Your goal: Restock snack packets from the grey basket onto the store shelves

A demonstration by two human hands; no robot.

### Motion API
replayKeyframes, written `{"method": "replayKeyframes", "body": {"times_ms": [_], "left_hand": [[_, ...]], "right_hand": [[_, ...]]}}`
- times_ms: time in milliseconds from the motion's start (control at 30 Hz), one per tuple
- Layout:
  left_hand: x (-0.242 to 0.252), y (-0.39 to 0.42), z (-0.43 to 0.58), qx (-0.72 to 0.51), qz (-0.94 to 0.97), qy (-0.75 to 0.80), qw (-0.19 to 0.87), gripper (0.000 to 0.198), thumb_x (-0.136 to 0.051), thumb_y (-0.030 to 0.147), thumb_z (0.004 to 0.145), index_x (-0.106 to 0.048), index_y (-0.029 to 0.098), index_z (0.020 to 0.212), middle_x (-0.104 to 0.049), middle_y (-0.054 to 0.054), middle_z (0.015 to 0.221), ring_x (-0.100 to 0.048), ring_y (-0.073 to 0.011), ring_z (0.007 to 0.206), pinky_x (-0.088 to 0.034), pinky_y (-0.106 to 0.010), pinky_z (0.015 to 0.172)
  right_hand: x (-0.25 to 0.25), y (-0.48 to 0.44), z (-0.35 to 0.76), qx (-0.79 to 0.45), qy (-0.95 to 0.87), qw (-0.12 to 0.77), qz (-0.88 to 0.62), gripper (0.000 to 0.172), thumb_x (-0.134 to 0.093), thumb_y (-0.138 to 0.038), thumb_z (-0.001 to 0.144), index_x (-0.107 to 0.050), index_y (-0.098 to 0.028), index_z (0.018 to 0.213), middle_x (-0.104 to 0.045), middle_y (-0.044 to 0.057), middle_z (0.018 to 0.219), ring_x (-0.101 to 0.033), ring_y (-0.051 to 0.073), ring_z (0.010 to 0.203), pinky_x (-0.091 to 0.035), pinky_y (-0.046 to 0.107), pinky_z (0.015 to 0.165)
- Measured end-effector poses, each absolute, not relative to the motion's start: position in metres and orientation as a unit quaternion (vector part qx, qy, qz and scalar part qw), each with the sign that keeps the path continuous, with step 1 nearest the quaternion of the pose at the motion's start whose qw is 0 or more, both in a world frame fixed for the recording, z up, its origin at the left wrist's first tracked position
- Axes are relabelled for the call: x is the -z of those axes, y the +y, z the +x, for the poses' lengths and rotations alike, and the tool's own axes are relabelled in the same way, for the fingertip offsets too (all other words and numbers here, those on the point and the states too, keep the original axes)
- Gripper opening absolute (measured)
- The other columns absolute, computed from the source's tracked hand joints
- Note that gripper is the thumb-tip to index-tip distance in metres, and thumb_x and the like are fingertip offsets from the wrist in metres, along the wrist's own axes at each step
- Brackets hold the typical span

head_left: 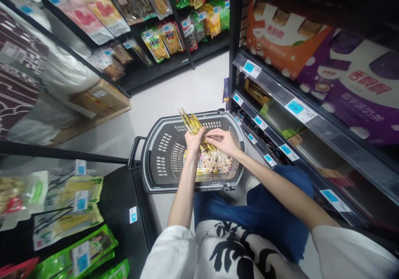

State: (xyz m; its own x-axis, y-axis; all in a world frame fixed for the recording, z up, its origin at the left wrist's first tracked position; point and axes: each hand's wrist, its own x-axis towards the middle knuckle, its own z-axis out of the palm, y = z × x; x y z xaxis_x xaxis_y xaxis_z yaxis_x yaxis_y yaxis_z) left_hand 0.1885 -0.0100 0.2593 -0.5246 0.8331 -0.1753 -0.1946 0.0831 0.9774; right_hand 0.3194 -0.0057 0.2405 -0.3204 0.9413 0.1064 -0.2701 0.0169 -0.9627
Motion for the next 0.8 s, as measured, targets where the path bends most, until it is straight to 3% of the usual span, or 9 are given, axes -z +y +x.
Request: {"method": "replayKeyframes", "body": {"times_ms": [133, 200, 267, 433, 600, 700, 800], "left_hand": [[-0.268, -0.007, 0.182, -0.732, 0.288, 0.560, 0.262, 0.040, -0.084, 0.040, 0.062, -0.065, 0.014, 0.086, -0.068, -0.003, 0.083, -0.067, -0.0146, 0.076, -0.055, -0.028, 0.075], [-0.277, -0.008, 0.185, -0.741, 0.342, 0.541, 0.204, 0.037, -0.080, 0.043, 0.069, -0.066, 0.015, 0.089, -0.069, -0.005, 0.088, -0.069, -0.0168, 0.083, -0.057, -0.031, 0.083], [-0.283, -0.010, 0.192, -0.716, 0.399, 0.544, 0.182, 0.036, -0.077, 0.046, 0.074, -0.067, 0.015, 0.091, -0.071, -0.006, 0.089, -0.071, -0.0185, 0.086, -0.058, -0.034, 0.086], [-0.278, -0.011, 0.209, -0.665, 0.466, 0.544, 0.211, 0.035, -0.076, 0.047, 0.077, -0.068, 0.014, 0.088, -0.071, -0.006, 0.084, -0.072, -0.0202, 0.081, -0.060, -0.035, 0.082], [-0.267, -0.006, 0.221, -0.673, 0.438, 0.545, 0.241, 0.035, -0.080, 0.044, 0.073, -0.067, 0.014, 0.087, -0.071, -0.006, 0.084, -0.071, -0.0191, 0.076, -0.060, -0.033, 0.076], [-0.266, -0.001, 0.223, -0.678, 0.408, 0.548, 0.270, 0.038, -0.077, 0.047, 0.074, -0.065, 0.014, 0.088, -0.070, -0.007, 0.084, -0.072, -0.0202, 0.077, -0.060, -0.033, 0.074], [-0.269, 0.000, 0.219, -0.629, 0.436, 0.578, 0.284, 0.040, -0.076, 0.047, 0.073, -0.062, 0.014, 0.090, -0.069, -0.006, 0.081, -0.070, -0.0196, 0.073, -0.059, -0.032, 0.070]], "right_hand": [[-0.235, 0.000, 0.320, -0.727, -0.252, 0.490, -0.409, 0.026, -0.057, -0.042, 0.093, -0.072, -0.021, 0.100, -0.072, 0.007, 0.117, -0.064, 0.019, 0.115, -0.046, 0.039, 0.110], [-0.236, 0.001, 0.320, -0.764, -0.092, 0.434, -0.468, 0.036, -0.041, -0.044, 0.100, -0.067, -0.019, 0.102, -0.071, 0.010, 0.116, -0.064, 0.020, 0.116, -0.048, 0.041, 0.107], [-0.243, -0.001, 0.319, -0.820, -0.026, 0.379, -0.428, 0.044, -0.034, -0.050, 0.101, -0.064, -0.017, 0.105, -0.071, 0.013, 0.110, -0.065, 0.023, 0.112, -0.053, 0.045, 0.099], [-0.269, -0.005, 0.322, -0.906, -0.066, 0.370, -0.194, 0.050, -0.031, -0.052, 0.103, -0.062, -0.015, 0.115, -0.073, 0.013, 0.101, -0.067, 0.026, 0.100, -0.057, 0.049, 0.092], [-0.273, -0.009, 0.327, -0.889, -0.043, 0.381, -0.250, 0.050, -0.022, -0.047, 0.105, -0.062, -0.018, 0.112, -0.073, 0.009, 0.091, -0.068, 0.024, 0.094, -0.057, 0.046, 0.089], [-0.271, -0.008, 0.331, -0.912, -0.104, 0.348, -0.194, 0.047, -0.031, -0.052, 0.103, -0.064, -0.020, 0.112, -0.073, 0.008, 0.099, -0.067, 0.024, 0.099, -0.056, 0.046, 0.091], [-0.268, 0.001, 0.338, -0.869, -0.150, 0.349, -0.317, 0.034, -0.045, -0.048, 0.099, -0.066, -0.023, 0.106, -0.073, 0.006, 0.103, -0.066, 0.022, 0.105, -0.053, 0.044, 0.098]]}}
